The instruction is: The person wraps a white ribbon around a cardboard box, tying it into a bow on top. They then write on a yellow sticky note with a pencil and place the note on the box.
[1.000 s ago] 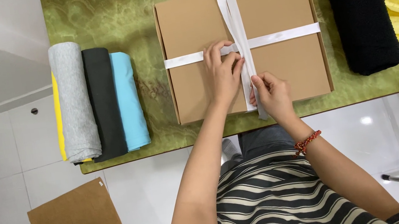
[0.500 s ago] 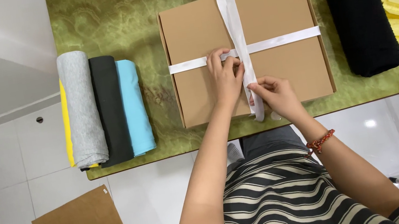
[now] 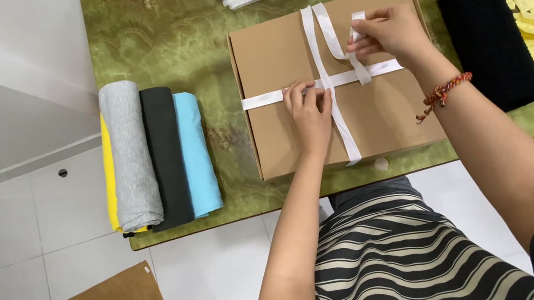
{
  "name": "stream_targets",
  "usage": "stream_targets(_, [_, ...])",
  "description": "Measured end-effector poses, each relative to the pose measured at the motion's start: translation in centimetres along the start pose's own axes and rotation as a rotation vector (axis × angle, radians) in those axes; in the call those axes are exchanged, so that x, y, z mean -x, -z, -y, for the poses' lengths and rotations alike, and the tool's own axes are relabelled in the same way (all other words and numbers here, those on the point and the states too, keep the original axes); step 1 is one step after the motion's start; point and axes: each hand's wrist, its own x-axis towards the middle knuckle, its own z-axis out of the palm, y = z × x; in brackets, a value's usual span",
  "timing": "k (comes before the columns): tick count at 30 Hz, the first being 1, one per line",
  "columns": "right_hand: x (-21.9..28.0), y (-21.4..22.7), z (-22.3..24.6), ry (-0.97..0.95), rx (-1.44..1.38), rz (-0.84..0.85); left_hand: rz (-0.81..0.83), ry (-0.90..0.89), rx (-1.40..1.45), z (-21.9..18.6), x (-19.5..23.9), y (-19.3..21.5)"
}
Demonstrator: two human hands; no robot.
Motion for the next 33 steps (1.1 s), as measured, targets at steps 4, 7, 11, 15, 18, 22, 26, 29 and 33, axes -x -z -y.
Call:
stream_targets(4, [-1.6, -1.6, 2.1, -0.1, -0.009, 0.046, 0.031, 0.019, -0.028, 0.3, 0.1, -0.3])
stream_targets(7, [-3.8, -2.3, 1.0, -0.11, -0.037, 0.036, 0.041, 0.049, -0.029, -0.1, -0.1, 0.0])
stream_targets(11, [-4.8, -3.2, 0.7, 0.036, -0.013, 0.041, 0.033, 0.053, -0.053, -0.5, -0.3, 0.3])
stream_targets(15, [-5.2, -3.9, 0.6, 0.101, 0.025, 0.039, 0.035, 0.064, -0.042, -0.7, -0.4, 0.3])
stream_targets(18, [-7.0, -3.9, -1.4, 0.12, -0.024, 0.028, 0.031, 0.044, -0.067, -1.0, -0.5, 0.5])
stream_targets(22, [-5.6, -3.8, -2.2, 0.077, 0.027, 0.021, 0.016, 0.026, -0.072, 0.1, 0.0, -0.3])
stream_targets(26, [-4.5, -3.0, -3.6, 0.048, 0.061, 0.102, 0.071, 0.072, -0.098, 1.7, 1.0, -1.5])
stream_targets(29, [-4.1, -2.5, -4.6, 0.005, 0.057, 0.141, 0.169, 0.044, -0.092, 1.2, 1.0, -1.2])
stream_targets(33, [-3.8, -2.3, -5.7, -0.017, 0.096, 0.128, 0.337, -0.007, -0.16, 0.1, 0.7, -0.5])
